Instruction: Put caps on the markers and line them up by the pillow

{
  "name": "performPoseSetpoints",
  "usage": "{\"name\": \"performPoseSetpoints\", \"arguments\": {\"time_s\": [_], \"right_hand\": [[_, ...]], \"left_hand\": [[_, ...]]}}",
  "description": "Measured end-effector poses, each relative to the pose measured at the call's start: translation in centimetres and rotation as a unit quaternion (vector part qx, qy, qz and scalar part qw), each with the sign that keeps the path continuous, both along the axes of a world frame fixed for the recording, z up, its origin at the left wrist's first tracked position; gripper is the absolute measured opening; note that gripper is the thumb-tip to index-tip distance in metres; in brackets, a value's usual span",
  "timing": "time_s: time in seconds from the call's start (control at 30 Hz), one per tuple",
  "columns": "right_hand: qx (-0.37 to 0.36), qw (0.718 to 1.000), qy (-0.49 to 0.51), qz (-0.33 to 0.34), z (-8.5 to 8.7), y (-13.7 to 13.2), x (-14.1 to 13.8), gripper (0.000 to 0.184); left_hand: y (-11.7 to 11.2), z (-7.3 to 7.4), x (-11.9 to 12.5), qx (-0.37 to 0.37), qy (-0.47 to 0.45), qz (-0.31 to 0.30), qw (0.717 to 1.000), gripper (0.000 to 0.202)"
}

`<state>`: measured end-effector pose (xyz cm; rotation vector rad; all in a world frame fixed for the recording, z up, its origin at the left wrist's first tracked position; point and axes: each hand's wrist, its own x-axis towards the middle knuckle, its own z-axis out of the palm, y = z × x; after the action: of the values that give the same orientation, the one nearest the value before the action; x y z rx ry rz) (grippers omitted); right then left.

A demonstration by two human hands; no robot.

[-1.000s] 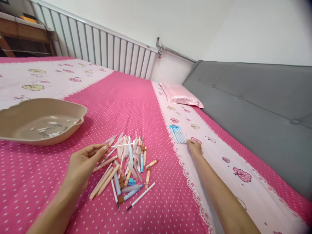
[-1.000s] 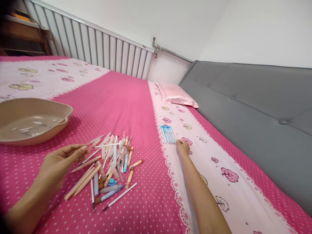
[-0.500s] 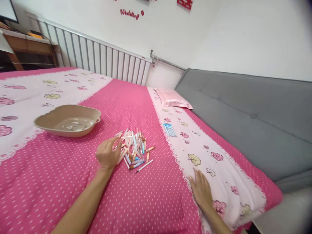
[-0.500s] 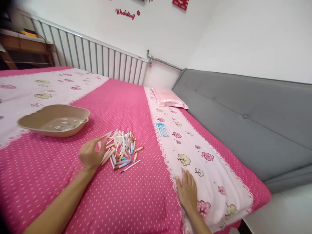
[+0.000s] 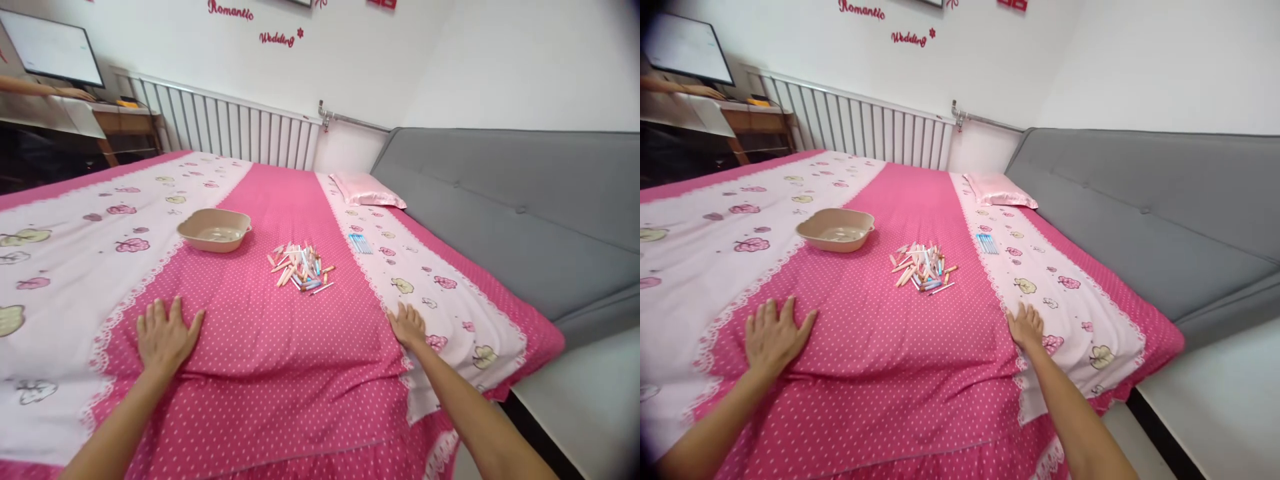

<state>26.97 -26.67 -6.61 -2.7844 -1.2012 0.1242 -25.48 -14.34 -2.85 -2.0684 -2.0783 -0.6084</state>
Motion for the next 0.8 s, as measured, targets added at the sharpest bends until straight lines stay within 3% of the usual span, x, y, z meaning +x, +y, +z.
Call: {"name": "performPoseSetpoints", "arguments": {"time_s": [0.13,0.33,0.8], "right_hand": [[-0.023,0.999,0.029,-0.006,0.0,0.3,0.4,0.072],[-0.050,0.998,0.049,-0.009,0.2,0.8,0.7,0.073],[-0.050,0.997,0.056,-0.014,0.1,1.2,0.7,0.076]], "left_hand": [[-0.4,-0.6,-2.2,-0.008,0.029,0.025,0.999,0.074],[-0.8,-0.8,-1.4,0.003,0.051,0.044,0.998,0.072],[-0.8,-1.0,-2.0,0.037,0.068,0.025,0.997,0.074]]}}
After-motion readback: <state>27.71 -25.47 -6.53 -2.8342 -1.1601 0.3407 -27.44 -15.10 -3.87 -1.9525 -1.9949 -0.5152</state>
